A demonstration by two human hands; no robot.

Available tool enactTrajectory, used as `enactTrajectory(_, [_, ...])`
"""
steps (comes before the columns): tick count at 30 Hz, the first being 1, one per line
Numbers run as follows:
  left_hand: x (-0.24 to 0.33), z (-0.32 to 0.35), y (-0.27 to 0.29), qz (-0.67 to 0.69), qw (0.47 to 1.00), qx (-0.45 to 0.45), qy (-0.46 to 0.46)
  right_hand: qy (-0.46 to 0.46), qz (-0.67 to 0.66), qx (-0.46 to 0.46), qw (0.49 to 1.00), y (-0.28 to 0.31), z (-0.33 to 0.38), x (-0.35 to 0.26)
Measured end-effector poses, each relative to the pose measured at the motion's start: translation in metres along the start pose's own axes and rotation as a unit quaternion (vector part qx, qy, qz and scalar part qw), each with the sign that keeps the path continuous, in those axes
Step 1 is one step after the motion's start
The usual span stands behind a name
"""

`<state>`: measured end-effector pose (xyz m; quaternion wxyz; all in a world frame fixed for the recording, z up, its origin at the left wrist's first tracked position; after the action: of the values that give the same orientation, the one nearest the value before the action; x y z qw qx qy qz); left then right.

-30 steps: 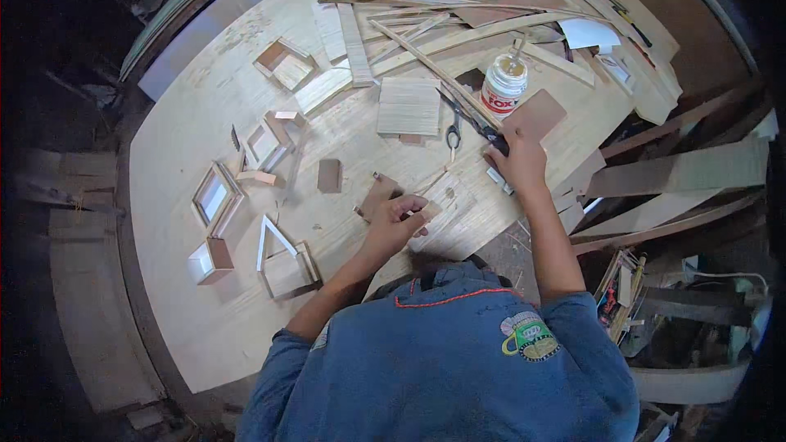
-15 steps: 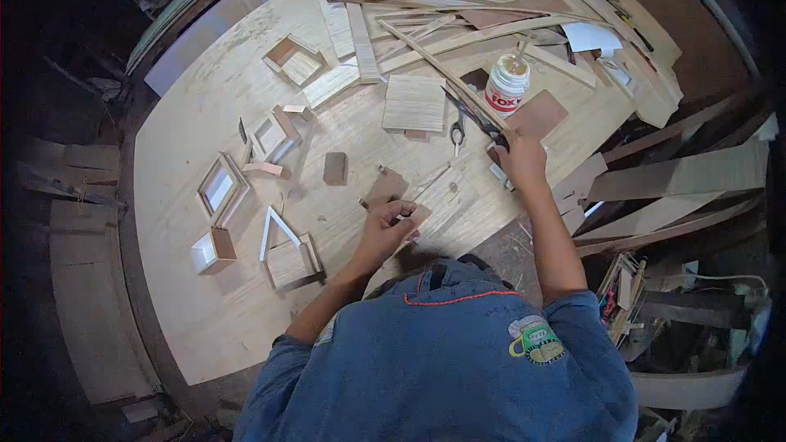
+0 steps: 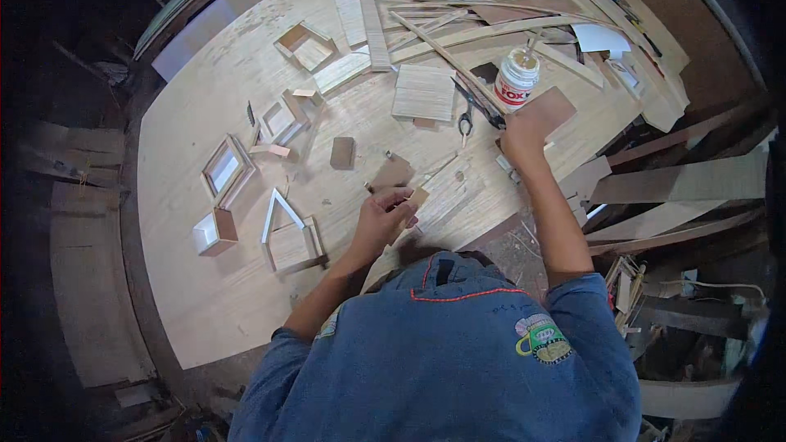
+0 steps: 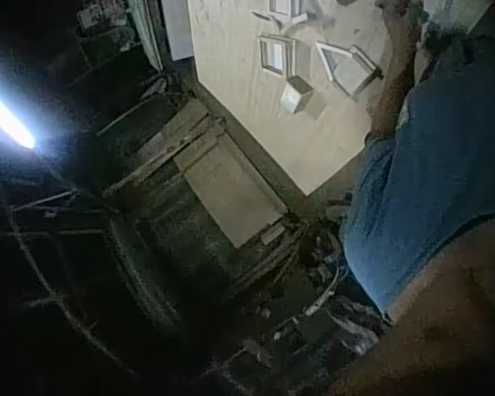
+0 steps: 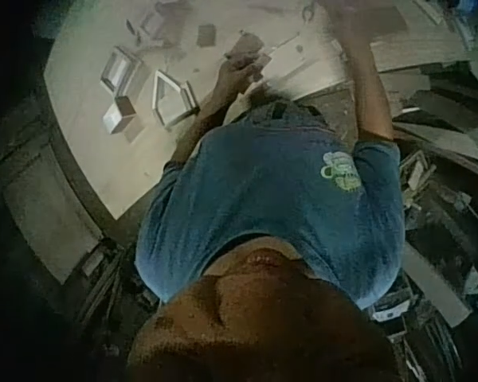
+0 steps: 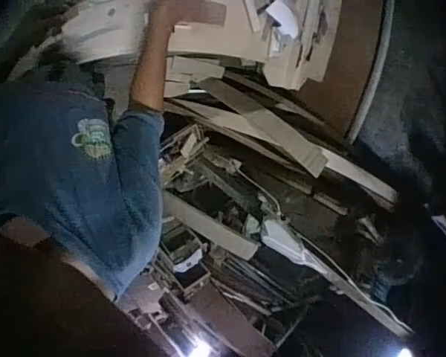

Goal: Assembling small wooden boxes and frames using wood glue and scissors on a workbench.

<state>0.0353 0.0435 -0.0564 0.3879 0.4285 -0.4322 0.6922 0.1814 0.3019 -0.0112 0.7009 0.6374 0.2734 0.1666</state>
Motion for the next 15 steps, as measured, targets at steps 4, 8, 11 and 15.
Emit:
enactTrajectory(4, [-0.014,-0.008,0.007,-0.043,0.999,-0.021,-0.007,-0.011,0.021,-0.014,1.0,0.003,0.001,-0.004])
enactTrajectory(8, [0.0,-0.009,-0.005,-0.217,0.971,-0.002,-0.097,-0.015,-0.112,0.047,0.993,0.022,0.032,-0.001])
enactTrajectory(11, [-0.001,-0.015,-0.018,-0.286,0.954,0.003,-0.086,-0.036,-0.275,0.016,0.961,0.019,0.063,0.015])
enactTrajectory(15, [-0.003,-0.027,-0.035,-0.344,0.934,0.003,-0.1,0.018,-0.346,-0.012,0.938,0.003,0.122,0.016])
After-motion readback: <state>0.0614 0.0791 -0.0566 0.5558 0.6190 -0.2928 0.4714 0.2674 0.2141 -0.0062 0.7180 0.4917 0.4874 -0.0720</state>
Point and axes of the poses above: each hand's wrist, its own z-axis away from the middle knuckle, its own y-axis out of the back of the hand, x = y × z, the point moved 8 cm from there along -z, towards the middle knuckle, and after that the axes turned 11 degrees about -x, right-handed, at the moved point
